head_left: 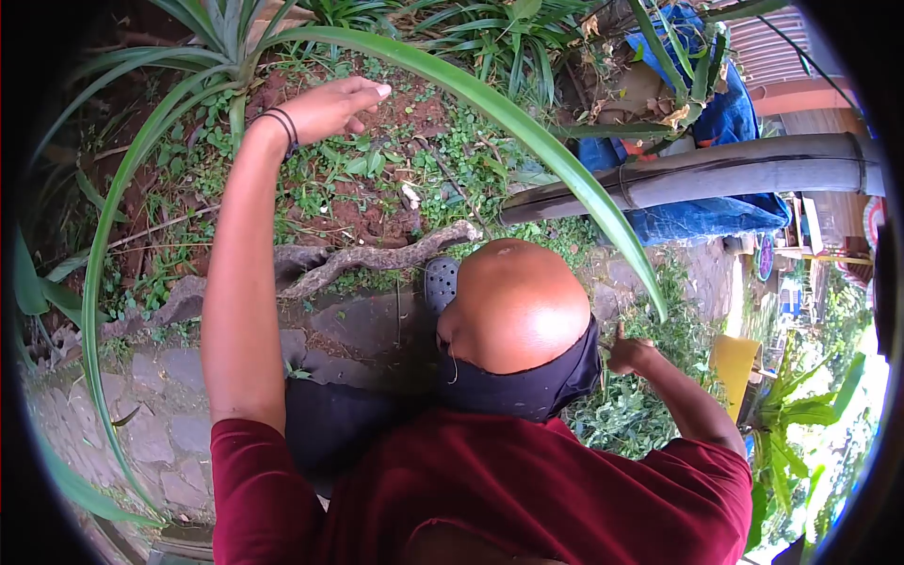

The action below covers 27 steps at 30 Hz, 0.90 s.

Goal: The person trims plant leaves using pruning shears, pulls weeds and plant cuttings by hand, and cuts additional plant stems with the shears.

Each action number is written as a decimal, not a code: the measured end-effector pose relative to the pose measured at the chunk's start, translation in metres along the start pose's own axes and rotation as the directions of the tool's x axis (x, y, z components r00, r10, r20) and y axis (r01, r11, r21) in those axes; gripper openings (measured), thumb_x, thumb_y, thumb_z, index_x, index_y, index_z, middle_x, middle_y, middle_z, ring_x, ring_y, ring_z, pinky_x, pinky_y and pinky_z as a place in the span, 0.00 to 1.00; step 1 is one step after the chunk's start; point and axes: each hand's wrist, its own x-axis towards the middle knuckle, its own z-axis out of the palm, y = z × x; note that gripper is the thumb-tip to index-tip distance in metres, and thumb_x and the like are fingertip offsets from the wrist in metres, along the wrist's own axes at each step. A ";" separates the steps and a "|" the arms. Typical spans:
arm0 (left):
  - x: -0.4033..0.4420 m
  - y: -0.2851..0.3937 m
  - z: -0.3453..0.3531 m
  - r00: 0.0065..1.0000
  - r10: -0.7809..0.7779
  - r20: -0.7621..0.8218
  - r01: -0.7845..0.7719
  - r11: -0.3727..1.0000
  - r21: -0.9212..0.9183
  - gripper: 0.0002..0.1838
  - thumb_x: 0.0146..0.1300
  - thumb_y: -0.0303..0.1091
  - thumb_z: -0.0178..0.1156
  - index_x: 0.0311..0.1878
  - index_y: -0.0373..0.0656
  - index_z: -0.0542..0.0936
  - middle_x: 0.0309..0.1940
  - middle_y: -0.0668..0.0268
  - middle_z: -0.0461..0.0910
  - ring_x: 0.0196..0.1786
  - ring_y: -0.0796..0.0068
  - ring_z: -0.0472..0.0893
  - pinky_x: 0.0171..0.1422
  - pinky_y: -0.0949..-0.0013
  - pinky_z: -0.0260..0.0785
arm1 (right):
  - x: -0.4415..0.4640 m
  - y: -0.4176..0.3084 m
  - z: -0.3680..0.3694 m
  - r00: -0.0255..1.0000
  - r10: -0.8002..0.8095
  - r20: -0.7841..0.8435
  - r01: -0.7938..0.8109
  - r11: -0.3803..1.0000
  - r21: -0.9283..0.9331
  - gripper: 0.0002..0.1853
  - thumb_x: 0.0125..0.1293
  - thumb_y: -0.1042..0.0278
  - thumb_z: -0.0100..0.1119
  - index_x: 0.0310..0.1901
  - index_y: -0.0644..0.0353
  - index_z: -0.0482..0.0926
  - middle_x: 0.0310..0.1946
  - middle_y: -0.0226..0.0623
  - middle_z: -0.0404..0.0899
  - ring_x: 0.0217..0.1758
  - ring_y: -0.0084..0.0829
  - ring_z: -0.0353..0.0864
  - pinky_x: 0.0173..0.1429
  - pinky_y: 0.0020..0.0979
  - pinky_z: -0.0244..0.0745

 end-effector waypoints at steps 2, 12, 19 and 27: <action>0.004 0.003 0.007 0.999 -0.008 0.041 0.007 1.000 0.009 0.34 0.68 0.65 0.50 0.66 0.49 0.70 0.57 0.66 0.74 0.47 0.75 0.76 0.59 0.64 0.68 | -0.030 0.009 -0.015 1.000 0.008 0.012 -0.010 0.982 0.191 0.32 0.74 0.60 0.38 0.77 0.49 0.43 0.67 0.74 0.55 0.26 0.40 0.87 0.63 0.45 0.75; 0.006 0.014 0.054 0.970 0.074 0.230 -0.087 0.995 0.044 0.34 0.70 0.61 0.49 0.65 0.41 0.70 0.57 0.61 0.75 0.48 0.71 0.78 0.57 0.66 0.70 | -0.098 -0.018 -0.114 0.906 -0.299 -0.300 0.414 0.478 0.775 0.33 0.70 0.65 0.46 0.73 0.67 0.52 0.63 0.58 0.69 0.28 0.34 0.84 0.17 0.27 0.76; 0.004 0.014 0.056 0.974 0.011 0.225 -0.030 0.996 0.080 0.32 0.70 0.61 0.50 0.66 0.48 0.70 0.56 0.66 0.75 0.47 0.74 0.76 0.58 0.65 0.68 | 0.038 0.065 -0.014 0.752 -0.524 -0.400 0.640 0.727 0.250 0.20 0.64 0.74 0.42 0.52 0.62 0.81 0.39 0.56 0.78 0.40 0.40 0.85 0.34 0.40 0.83; 0.015 0.010 0.066 0.962 0.015 0.274 -0.028 0.999 0.043 0.32 0.70 0.61 0.49 0.65 0.46 0.70 0.55 0.64 0.75 0.46 0.74 0.77 0.58 0.65 0.67 | -0.063 0.039 -0.062 0.888 -0.370 -0.273 0.231 -0.153 0.961 0.38 0.68 0.61 0.61 0.74 0.57 0.53 0.48 0.35 0.80 0.33 0.26 0.83 0.36 0.25 0.73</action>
